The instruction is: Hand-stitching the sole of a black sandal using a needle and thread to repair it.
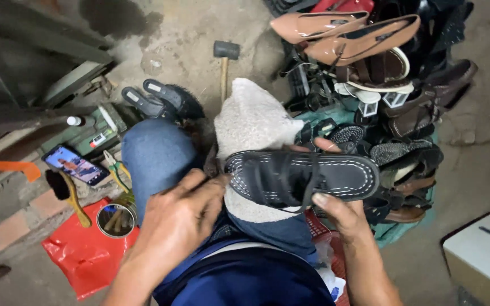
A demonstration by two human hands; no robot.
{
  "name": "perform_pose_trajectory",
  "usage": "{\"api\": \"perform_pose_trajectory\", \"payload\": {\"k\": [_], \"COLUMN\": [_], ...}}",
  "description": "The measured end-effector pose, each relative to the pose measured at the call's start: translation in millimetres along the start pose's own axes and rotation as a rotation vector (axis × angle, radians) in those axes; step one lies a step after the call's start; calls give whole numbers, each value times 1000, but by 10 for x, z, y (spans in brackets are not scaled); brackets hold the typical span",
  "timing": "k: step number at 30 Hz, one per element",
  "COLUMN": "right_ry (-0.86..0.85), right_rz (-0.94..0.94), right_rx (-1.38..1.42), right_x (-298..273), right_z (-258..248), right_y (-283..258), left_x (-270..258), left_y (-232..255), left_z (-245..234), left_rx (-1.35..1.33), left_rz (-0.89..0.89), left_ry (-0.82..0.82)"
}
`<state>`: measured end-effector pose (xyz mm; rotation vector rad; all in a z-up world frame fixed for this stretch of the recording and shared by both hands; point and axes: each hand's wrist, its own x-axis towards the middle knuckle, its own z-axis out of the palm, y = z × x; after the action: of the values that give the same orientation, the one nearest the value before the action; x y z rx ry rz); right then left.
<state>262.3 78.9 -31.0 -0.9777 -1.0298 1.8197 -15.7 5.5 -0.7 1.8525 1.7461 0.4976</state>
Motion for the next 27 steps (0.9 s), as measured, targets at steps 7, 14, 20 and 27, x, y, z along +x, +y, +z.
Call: {"api": "perform_pose_trajectory", "payload": {"k": [7,14,20,27], "right_ry": [-189,-267,-309,-266], "right_rz": [-52,19,-77,-105], "right_rx": [-466,-573,-795,-965], "right_x": [-103,-188,-232,-328], "right_z": [22,284,296,333], "right_y": [-222,-365,-323,-188], "left_x": [138,162,181,217], "left_y": [-116,-290,-366,-340], "left_z": [-141,-47,-55,-12], "left_rx": [-216,-317,-291,-241], "left_rz": [-85,92,120,99], "left_ry": [-252,-205,-245,-293]}}
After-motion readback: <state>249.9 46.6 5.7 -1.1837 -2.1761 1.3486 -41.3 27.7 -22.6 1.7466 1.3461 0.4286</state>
